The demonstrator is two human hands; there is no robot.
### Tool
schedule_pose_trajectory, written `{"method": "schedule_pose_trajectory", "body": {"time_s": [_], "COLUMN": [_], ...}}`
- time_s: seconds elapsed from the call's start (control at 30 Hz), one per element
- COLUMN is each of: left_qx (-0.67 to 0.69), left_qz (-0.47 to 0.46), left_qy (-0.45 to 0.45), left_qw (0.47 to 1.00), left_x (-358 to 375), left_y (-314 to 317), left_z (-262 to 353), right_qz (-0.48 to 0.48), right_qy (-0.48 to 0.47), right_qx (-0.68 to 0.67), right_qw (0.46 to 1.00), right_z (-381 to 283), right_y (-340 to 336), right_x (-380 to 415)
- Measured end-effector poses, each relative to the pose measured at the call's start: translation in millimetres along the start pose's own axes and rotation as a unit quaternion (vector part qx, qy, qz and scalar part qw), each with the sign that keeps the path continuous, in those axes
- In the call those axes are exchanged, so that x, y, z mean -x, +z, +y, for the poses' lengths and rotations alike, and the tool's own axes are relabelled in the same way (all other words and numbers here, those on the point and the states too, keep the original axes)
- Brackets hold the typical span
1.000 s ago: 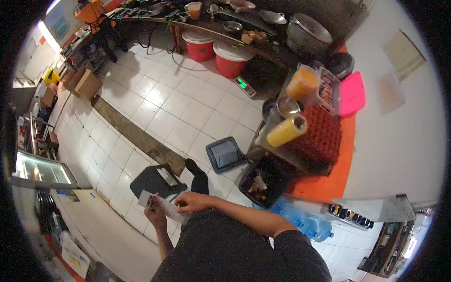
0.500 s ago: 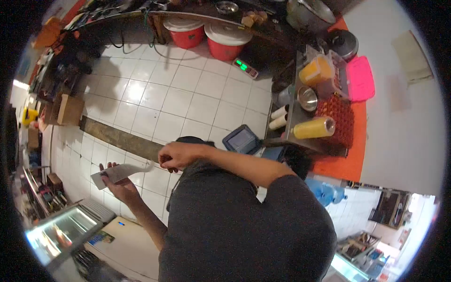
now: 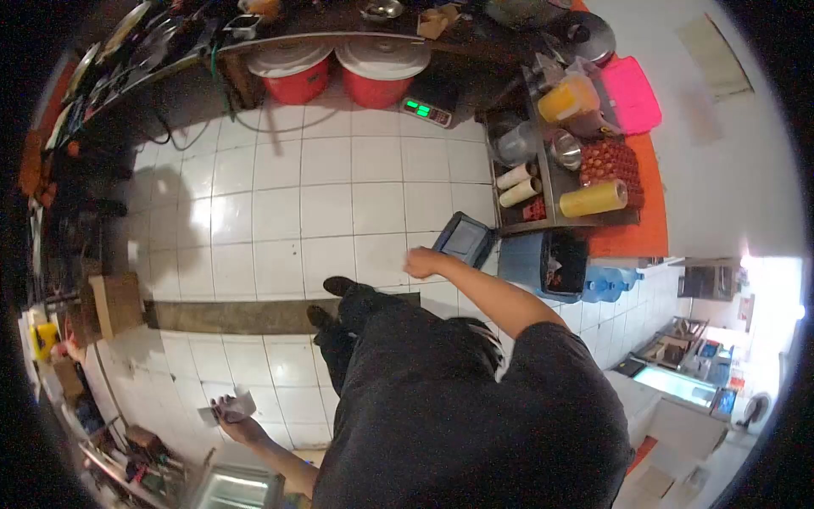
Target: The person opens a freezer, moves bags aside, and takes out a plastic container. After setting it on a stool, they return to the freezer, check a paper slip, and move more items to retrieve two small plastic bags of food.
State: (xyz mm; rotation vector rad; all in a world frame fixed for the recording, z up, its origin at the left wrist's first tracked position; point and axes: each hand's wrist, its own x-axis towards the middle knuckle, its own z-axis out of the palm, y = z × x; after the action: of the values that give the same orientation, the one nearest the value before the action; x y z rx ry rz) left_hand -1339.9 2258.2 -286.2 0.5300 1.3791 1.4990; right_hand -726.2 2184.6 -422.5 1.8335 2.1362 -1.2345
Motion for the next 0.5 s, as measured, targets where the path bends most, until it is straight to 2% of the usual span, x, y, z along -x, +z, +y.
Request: {"method": "schedule_pose_trajectory", "body": {"time_s": [0.03,0.07,0.1,0.17,0.23,0.3,0.33,0.37,0.4,0.43,0.47,0.5], "left_qx": [-0.047,-0.105,-0.151,-0.239,-0.239,-0.234,-0.221,-0.209,-0.243,-0.282,-0.314,-0.297], "left_qz": [-0.005,-0.025,-0.006,-0.045,-0.090,-0.144,-0.200,-0.250,-0.245,-0.288,-0.329,-0.332], "left_qy": [-0.022,-0.042,-0.046,-0.085,-0.098,-0.093,-0.138,-0.182,-0.203,-0.216,-0.227,-0.237], "left_qw": [0.999,0.993,0.987,0.966,0.962,0.957,0.945,0.928,0.916,0.889,0.861,0.863], "left_x": [-23.5,-58.0,-54.3,-78.8,-93.0,-102.5,-102.4,-99.3,-82.1,-91.7,-97.5,-86.6], "left_y": [-29.7,-41.7,-9.2,15.9,57.9,106.9,131.2,155.6,198.1,208.4,207.4,219.2], "left_z": [-31.9,-38.2,-40.7,-56.8,-62.6,-74.6,-77.2,-80.8,-79.5,-95.7,-116.6,-132.4], "right_qz": [-0.022,0.015,0.041,0.251,0.138,0.128,0.134,0.153,0.168,0.175,0.174,0.172], "right_qy": [-0.063,0.084,0.226,0.274,0.354,0.391,0.393,0.430,0.459,0.455,0.473,0.491], "right_qx": [0.080,-0.013,-0.099,-0.066,-0.202,-0.302,-0.313,-0.389,-0.464,-0.473,-0.498,-0.524], "right_qw": [0.995,0.996,0.968,0.926,0.902,0.860,0.854,0.800,0.739,0.733,0.705,0.675], "right_z": [23.7,6.5,-2.8,-2.1,13.0,23.5,37.8,53.2,73.7,102.9,143.7,190.3], "right_y": [25.3,26.2,17.4,45.5,60.1,73.7,67.9,65.0,64.2,59.1,51.0,45.2], "right_x": [6.9,31.3,59.6,100.1,141.1,175.5,186.5,193.8,195.6,192.5,192.8,193.0]}}
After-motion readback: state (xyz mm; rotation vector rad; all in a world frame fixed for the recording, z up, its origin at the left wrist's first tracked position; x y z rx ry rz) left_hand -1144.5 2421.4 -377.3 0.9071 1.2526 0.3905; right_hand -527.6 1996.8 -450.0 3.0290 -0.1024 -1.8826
